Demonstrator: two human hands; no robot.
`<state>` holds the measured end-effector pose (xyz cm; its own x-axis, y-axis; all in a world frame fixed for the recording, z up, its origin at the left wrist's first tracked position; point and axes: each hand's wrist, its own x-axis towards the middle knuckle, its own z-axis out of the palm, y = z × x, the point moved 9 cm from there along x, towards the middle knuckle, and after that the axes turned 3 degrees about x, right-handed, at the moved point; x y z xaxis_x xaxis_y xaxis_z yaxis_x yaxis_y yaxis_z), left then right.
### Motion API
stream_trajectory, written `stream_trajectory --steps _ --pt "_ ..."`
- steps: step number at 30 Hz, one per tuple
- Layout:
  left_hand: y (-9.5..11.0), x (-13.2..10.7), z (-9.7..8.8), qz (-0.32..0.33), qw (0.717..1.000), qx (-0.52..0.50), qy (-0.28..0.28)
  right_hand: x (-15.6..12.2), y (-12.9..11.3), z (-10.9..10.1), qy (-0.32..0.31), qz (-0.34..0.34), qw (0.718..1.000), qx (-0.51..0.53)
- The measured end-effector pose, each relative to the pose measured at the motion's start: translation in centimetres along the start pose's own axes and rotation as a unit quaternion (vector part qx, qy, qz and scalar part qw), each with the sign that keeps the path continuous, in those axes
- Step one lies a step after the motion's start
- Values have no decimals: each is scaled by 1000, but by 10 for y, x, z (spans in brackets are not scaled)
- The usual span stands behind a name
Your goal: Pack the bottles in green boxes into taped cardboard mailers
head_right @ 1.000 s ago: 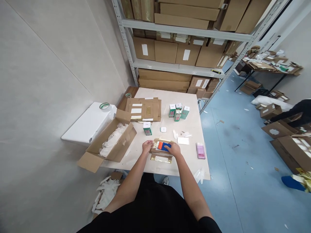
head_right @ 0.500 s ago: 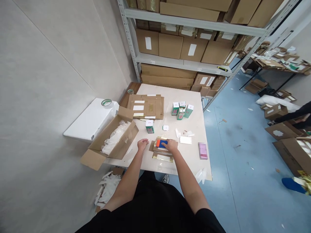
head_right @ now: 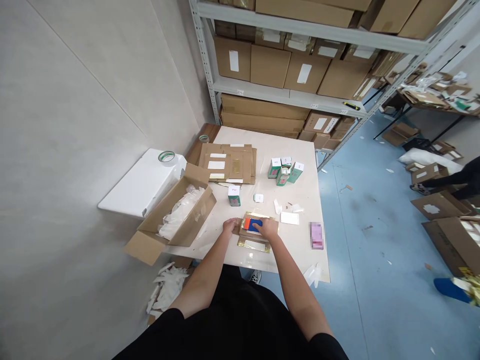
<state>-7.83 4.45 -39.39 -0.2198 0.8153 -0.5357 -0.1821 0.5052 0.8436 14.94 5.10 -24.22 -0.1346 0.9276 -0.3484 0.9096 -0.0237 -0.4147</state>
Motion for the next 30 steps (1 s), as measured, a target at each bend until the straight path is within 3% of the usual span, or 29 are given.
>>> stream_trajectory --steps 4,7,12,14,17,19,21,26,30 --pt "-21 -7 17 -59 997 34 27 -1 1 0 -10 15 1000 -14" --pt "-23 -13 21 -65 996 63 28 -1 4 -2 -16 35 999 -27" --pt "3 -13 6 -12 993 116 6 3 4 -4 -24 40 998 -37" --pt "21 -12 9 38 984 160 -65 5 4 -4 -33 43 998 -38" --pt "41 -21 35 124 920 279 -244 10 2 -4 -52 54 996 -40" --pt "44 -27 46 147 869 358 -309 11 1 -5 -70 63 995 -42" --pt "43 -26 51 147 835 425 -316 11 1 -7 -83 69 993 -45" --pt "42 -20 51 139 775 553 -272 9 1 -9 -86 89 991 -44" --pt "46 -23 49 143 744 596 -267 7 11 -17 -89 93 991 -40"
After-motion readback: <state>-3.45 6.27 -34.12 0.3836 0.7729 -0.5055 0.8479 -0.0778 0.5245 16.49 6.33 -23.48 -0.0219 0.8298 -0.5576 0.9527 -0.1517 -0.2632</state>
